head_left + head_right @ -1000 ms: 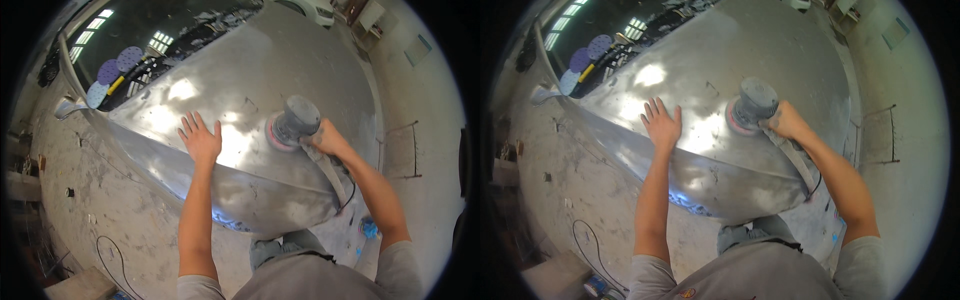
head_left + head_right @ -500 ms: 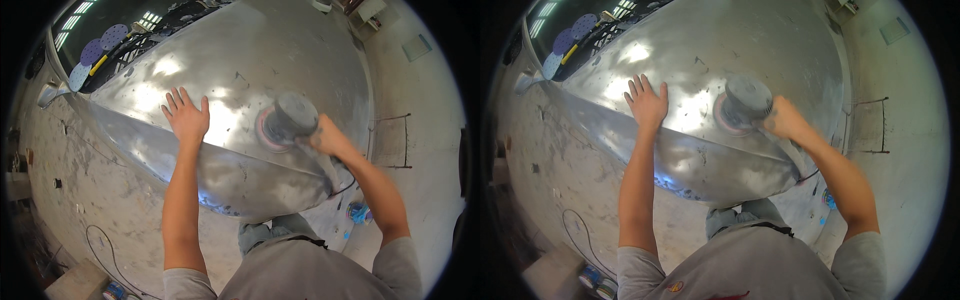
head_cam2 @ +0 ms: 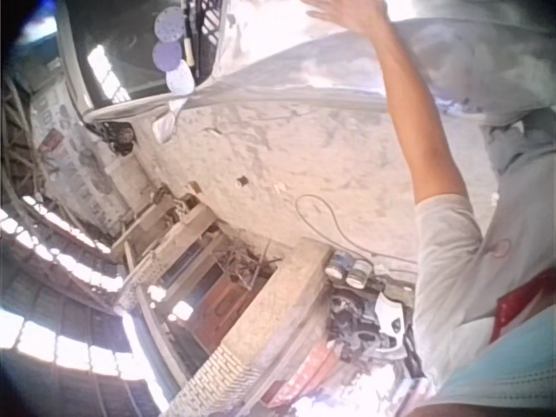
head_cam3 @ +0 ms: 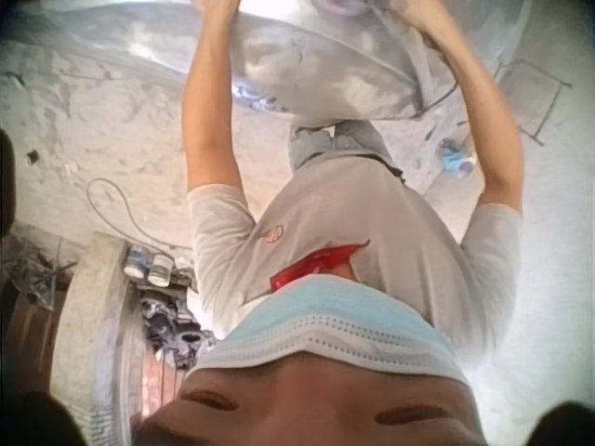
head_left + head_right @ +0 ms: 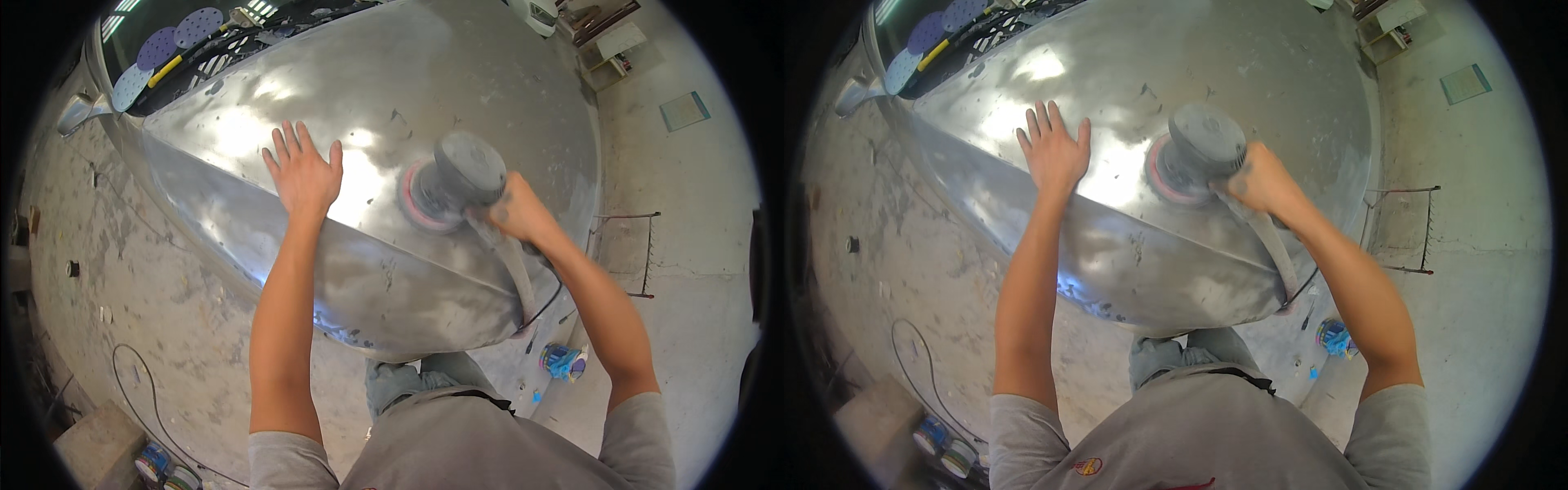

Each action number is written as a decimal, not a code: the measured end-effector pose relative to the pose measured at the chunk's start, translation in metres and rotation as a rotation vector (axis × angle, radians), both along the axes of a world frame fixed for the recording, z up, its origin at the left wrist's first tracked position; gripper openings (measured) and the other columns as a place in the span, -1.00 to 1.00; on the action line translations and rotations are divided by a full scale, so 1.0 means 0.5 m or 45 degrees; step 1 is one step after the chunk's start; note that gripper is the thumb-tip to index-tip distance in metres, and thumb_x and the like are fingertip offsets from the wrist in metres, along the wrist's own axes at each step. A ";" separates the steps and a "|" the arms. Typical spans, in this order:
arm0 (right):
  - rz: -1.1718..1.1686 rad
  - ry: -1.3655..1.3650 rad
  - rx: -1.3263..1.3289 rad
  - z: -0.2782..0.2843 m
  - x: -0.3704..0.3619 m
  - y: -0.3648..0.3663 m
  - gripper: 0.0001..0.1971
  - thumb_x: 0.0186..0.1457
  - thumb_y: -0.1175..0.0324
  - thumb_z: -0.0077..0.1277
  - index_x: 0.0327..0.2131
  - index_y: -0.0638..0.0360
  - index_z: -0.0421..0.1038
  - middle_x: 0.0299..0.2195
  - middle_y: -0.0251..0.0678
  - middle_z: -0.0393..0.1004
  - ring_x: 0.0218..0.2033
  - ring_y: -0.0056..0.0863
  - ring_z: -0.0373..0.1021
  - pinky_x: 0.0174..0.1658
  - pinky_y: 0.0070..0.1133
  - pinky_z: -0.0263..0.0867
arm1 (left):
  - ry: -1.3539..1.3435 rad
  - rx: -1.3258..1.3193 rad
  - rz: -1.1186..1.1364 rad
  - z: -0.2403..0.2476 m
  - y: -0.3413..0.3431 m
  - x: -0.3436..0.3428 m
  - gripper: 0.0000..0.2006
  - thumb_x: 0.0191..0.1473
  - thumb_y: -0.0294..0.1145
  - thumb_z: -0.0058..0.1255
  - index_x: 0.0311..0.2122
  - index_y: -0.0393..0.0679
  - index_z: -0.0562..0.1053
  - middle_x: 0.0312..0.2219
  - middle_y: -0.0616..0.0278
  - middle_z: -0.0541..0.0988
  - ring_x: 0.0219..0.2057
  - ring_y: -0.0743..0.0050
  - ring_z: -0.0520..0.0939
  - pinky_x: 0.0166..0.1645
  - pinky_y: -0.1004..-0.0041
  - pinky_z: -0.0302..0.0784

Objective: The person uses an orbital sander to smooth the surface of a car hood. They move the sander across the hood in overlapping passes while occasionally touching the surface with their left hand to check smoothness.

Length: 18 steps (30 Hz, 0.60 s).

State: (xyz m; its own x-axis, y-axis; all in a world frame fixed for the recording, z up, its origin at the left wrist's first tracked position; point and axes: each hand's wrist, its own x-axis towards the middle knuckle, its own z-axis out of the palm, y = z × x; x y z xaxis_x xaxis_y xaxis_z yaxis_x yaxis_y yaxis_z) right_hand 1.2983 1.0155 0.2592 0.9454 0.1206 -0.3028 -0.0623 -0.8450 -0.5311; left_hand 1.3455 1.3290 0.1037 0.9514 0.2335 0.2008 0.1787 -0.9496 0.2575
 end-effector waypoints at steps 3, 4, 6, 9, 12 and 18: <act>-0.055 -0.058 0.032 -0.004 0.078 0.032 -0.68 -0.03 0.30 0.37 -0.38 0.46 0.62 -0.54 -0.01 0.62 -0.53 -0.22 0.57 -0.34 -0.35 0.48 | -0.023 -0.031 0.004 -0.001 0.001 0.000 -0.15 0.37 0.26 -0.29 0.50 -0.24 0.12 0.52 -0.07 0.08 0.56 -0.04 -0.02 0.58 -0.11 -0.29; -0.077 -0.021 0.021 -0.006 0.106 0.041 -0.67 -0.03 0.28 0.38 -0.42 0.47 0.61 -0.57 -0.04 0.59 -0.58 -0.24 0.53 -0.38 -0.35 0.46 | -0.027 -0.009 0.006 -0.001 0.001 -0.001 -0.15 0.36 0.26 -0.29 0.50 -0.24 0.12 0.52 -0.07 0.08 0.55 -0.04 -0.01 0.58 -0.11 -0.28; -0.114 -0.084 0.049 -0.012 0.142 0.052 -0.64 -0.02 0.26 0.38 -0.50 0.47 0.58 -0.65 -0.08 0.53 -0.67 -0.29 0.47 -0.46 -0.35 0.43 | -0.043 0.038 0.008 -0.003 0.000 0.000 -0.15 0.36 0.26 -0.29 0.50 -0.24 0.13 0.51 -0.06 0.09 0.55 -0.04 0.00 0.58 -0.11 -0.28; -0.099 -0.062 -0.047 -0.028 0.154 0.058 -0.70 0.07 0.33 0.36 -0.51 0.42 0.55 -0.68 -0.25 0.46 -0.69 -0.47 0.42 -0.57 -0.47 0.32 | -0.106 0.041 0.015 -0.006 0.000 0.000 -0.16 0.35 0.25 -0.22 0.46 -0.27 0.20 0.48 -0.09 0.16 0.53 -0.08 0.08 0.56 -0.12 -0.18; 0.042 -0.261 0.172 -0.036 0.161 0.059 -0.65 0.07 0.32 0.35 -0.61 0.39 0.50 -0.72 -0.26 0.43 -0.74 -0.47 0.37 -0.60 -0.45 0.30 | -0.123 0.034 0.021 -0.009 -0.001 -0.001 -0.16 0.35 0.25 -0.22 0.46 -0.26 0.20 0.49 -0.08 0.16 0.53 -0.07 0.08 0.56 -0.11 -0.17; -0.088 -0.225 0.019 -0.013 0.217 0.053 -0.65 0.01 0.25 0.36 -0.57 0.42 0.58 -0.69 -0.16 0.53 -0.71 -0.38 0.43 -0.47 -0.39 0.43 | -0.093 0.038 0.024 -0.010 0.002 0.001 -0.17 0.35 0.25 -0.22 0.46 -0.26 0.19 0.49 -0.06 0.16 0.53 -0.06 0.07 0.56 -0.10 -0.16</act>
State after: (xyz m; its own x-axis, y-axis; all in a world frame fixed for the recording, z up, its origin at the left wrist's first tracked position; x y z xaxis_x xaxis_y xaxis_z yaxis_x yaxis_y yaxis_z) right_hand 1.4069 1.0421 0.2527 0.9899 0.0568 -0.1297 -0.0244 -0.8338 -0.5516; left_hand 1.3461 1.3297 0.0986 0.9295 0.2442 0.2765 0.1785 -0.9537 0.2422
